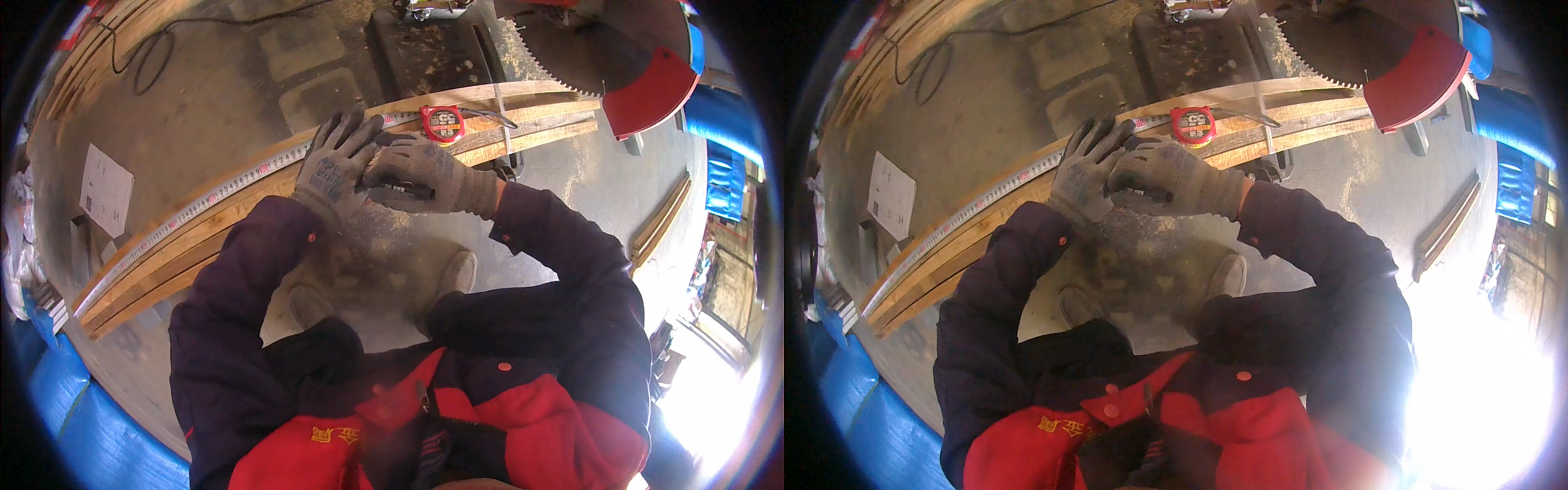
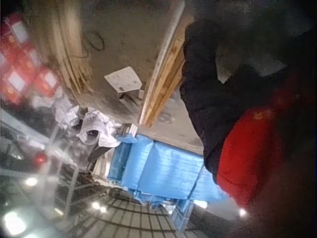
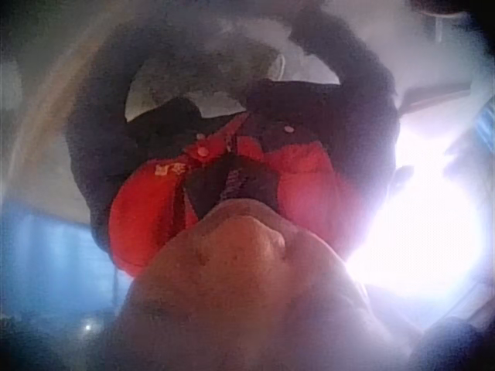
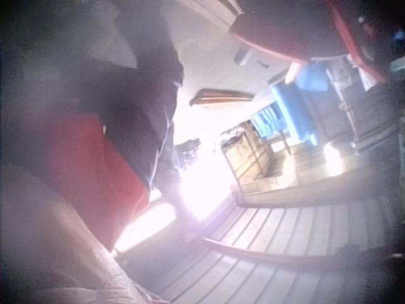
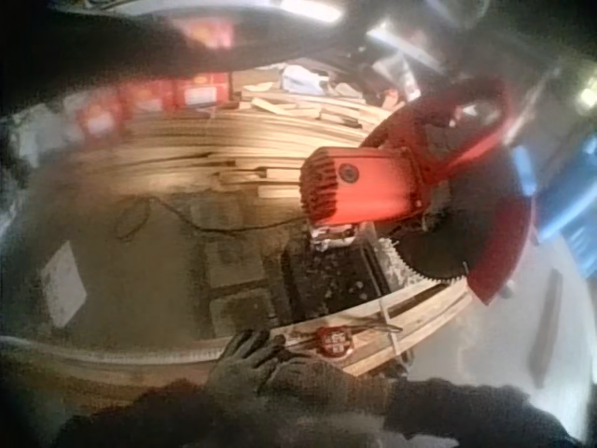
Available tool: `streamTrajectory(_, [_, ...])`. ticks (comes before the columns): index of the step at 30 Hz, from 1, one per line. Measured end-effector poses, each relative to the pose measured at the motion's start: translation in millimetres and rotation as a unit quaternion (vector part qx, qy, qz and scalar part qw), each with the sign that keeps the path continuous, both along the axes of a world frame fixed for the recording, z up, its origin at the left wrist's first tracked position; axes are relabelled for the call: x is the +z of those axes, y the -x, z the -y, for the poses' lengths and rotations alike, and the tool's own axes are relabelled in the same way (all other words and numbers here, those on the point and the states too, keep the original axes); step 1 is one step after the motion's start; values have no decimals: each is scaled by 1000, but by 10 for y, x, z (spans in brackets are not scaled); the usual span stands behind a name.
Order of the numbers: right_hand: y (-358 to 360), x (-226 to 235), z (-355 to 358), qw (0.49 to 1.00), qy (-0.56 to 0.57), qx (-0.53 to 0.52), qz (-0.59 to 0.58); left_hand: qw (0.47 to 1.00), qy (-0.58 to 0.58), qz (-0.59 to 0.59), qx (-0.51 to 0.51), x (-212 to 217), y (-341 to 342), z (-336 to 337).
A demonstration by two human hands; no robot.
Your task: The person measures and marks wooden planks, then cuts them with a miter saw. They arrange the cut pieces on the floor into a rectangular frame and use a nail gun to fasten the joints together.
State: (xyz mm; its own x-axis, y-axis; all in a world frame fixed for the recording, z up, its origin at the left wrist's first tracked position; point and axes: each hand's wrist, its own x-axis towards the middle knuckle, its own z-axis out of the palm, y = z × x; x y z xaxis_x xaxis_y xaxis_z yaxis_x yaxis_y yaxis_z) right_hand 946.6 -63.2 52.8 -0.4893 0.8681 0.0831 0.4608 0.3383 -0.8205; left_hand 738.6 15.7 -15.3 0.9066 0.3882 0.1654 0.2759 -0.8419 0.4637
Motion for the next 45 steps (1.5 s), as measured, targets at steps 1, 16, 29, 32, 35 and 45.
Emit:
streamTrajectory(1, [20, -5, 6, 1000, 25, -6, 3, 1000, 0, 8, -6, 11, 4, -2])
streamTrajectory(16, [-539, -23, -22, 938, -189, -166, 240, 999, -20, 20, 23, 44, -36, 64])
streamTrajectory(29, [-1653, -122, 343, 786, -253, -161, 540, 999, -43, -10, 17, 63, -61, 69])
streamTrajectory(32, [-1532, -188, 345, 820, -215, -184, 498, 999, -47, -16, 19, 69, -73, 71])
streamTrajectory(35, [-1445, -207, 307, 857, -188, -200, 436, 999, -37, -8, 22, 63, -56, 76])
streamTrajectory(45, [-1634, -206, 221, 913, -167, -161, 336, 999, -50, -3, 17, 28, -62, 61])
